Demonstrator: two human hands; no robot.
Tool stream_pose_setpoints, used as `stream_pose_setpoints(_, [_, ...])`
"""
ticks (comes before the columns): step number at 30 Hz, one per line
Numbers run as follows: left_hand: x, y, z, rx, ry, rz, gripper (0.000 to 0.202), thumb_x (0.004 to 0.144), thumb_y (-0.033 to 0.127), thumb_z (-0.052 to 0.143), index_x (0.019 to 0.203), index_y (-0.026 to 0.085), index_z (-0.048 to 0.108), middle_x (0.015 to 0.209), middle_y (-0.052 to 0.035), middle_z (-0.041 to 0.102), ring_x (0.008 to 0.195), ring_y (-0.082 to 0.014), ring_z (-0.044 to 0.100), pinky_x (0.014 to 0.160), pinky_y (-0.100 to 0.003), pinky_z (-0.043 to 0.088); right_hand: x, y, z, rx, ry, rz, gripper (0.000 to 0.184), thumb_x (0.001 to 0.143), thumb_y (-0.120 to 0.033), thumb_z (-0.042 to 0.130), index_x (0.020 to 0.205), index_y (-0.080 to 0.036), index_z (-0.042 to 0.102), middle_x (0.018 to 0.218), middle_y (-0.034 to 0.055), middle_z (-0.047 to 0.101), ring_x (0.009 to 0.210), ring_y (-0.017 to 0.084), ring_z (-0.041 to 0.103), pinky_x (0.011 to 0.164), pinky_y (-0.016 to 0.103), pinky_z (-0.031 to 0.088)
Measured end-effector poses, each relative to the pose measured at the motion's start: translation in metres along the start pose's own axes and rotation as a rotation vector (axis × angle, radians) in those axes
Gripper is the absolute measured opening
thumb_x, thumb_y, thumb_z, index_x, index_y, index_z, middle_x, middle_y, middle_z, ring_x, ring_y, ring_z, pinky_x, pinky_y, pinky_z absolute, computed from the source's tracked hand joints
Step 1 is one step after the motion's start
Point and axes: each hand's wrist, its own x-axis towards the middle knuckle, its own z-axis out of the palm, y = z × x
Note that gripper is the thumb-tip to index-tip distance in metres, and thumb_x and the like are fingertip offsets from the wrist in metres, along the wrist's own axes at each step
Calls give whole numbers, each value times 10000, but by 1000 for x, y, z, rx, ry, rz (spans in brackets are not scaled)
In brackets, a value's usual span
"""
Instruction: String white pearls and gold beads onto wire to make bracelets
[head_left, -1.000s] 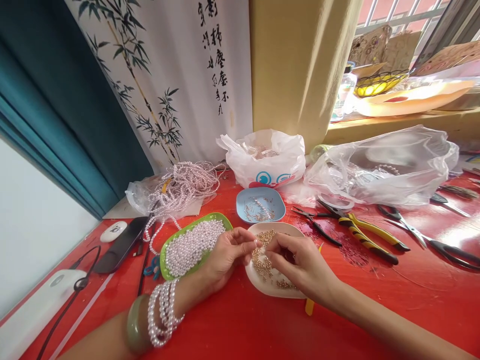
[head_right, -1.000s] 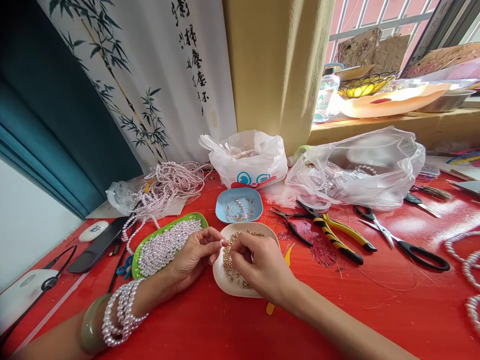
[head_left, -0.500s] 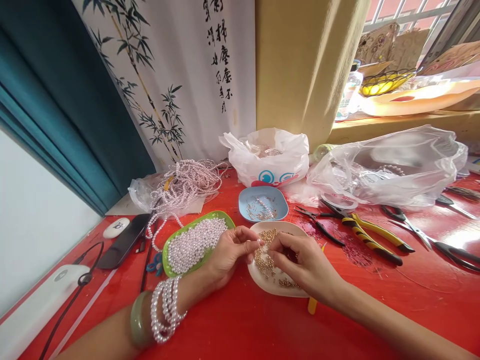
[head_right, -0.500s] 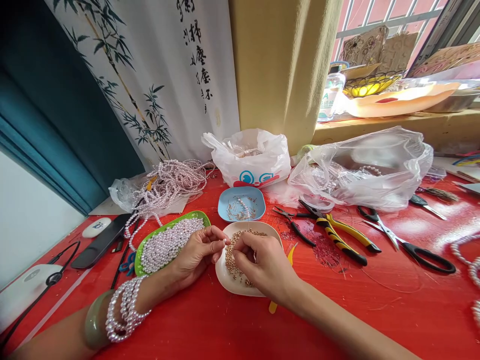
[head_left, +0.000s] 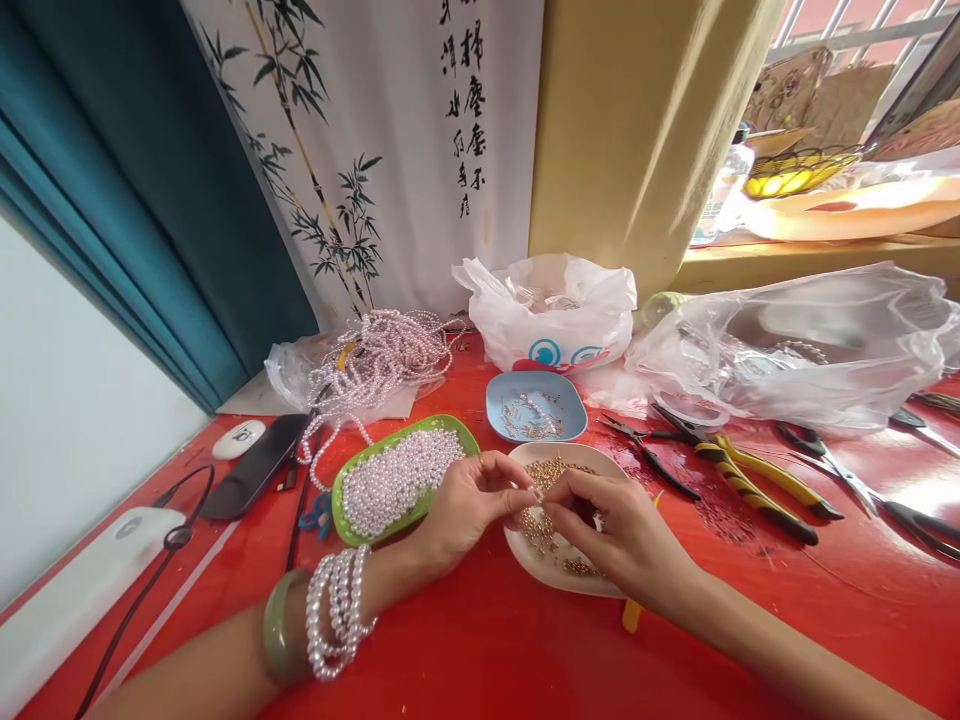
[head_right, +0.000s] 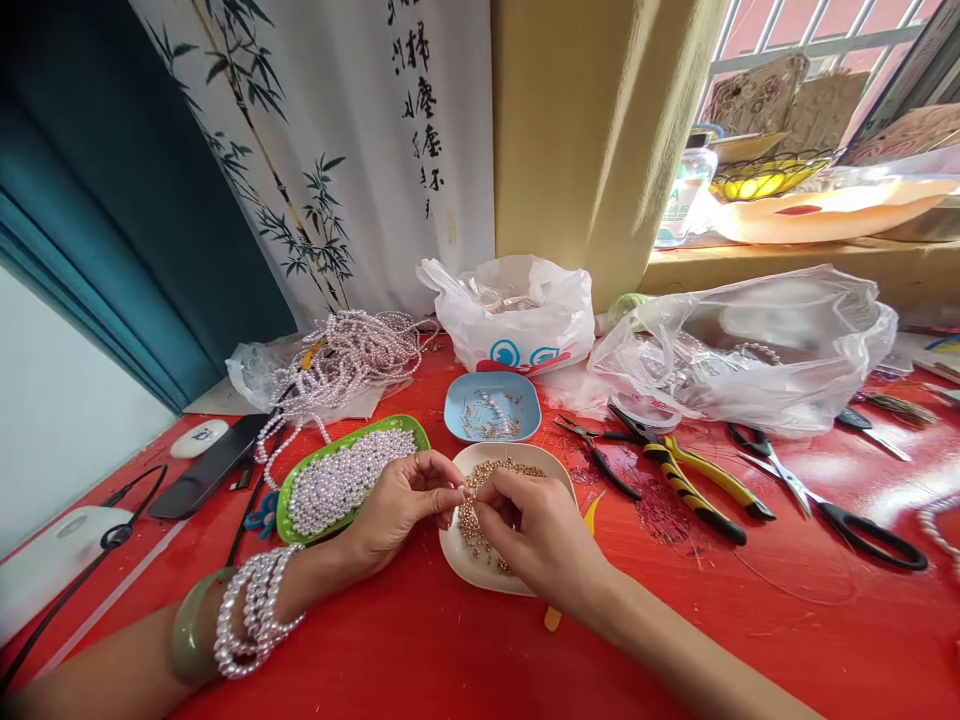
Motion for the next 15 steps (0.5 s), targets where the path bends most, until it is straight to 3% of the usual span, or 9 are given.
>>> stream_pose_setpoints(10, [0, 2, 0, -45, 16, -22, 217, 575, 260, 737, 672, 134, 590, 597, 19, 559, 505, -73, 495, 508, -201, 412, 1, 1, -1, -23, -9, -39, 161, 793, -186, 448, 686, -185, 568, 564, -6, 571, 506, 104, 479, 481, 207, 380])
stream_pose_setpoints(15, [-1, 3, 1, -37, -36, -37, 211, 545, 246, 752, 650, 132, 609, 595, 9, 573, 531, -81, 503, 539, -205, 417, 2, 0, 0, -14, -19, -42, 166, 795, -199, 452, 687, -190, 579, 592, 2, 601, 526, 110, 513, 501, 213, 404])
